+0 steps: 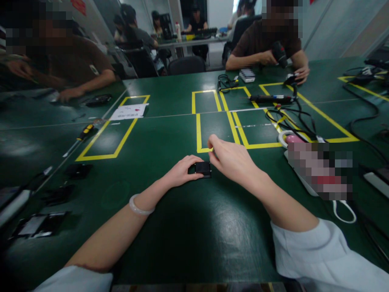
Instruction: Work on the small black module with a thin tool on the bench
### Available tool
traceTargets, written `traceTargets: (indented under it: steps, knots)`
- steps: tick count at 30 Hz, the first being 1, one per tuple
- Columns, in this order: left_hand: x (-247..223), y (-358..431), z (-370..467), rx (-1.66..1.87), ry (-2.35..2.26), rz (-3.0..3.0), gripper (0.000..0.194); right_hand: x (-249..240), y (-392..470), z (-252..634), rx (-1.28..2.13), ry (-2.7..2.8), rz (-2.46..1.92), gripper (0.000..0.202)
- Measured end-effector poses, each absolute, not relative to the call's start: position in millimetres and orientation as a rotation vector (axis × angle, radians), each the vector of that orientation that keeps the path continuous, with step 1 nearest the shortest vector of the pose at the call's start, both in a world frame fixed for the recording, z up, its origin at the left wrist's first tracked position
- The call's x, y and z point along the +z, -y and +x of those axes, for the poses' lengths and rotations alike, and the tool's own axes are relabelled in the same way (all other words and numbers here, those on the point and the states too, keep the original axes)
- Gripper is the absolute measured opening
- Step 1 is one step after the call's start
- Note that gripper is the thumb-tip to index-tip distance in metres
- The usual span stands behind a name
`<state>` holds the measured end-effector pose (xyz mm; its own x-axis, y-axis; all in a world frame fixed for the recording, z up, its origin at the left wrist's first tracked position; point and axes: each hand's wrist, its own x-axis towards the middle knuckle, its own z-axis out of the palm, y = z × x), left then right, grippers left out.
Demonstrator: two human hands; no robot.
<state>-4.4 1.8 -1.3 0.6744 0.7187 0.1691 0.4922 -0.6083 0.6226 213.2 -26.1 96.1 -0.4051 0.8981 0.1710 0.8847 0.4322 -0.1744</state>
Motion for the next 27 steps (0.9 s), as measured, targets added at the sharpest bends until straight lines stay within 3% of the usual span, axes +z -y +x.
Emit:
traceTargets:
  steps: [27]
  knots:
    - [-1.5, -1.5, -4.5, 0.547, -0.939, 2.339, 0.039, 98.6, 26.7, 210.3, 0.005, 2.462, -1.607, 0.020]
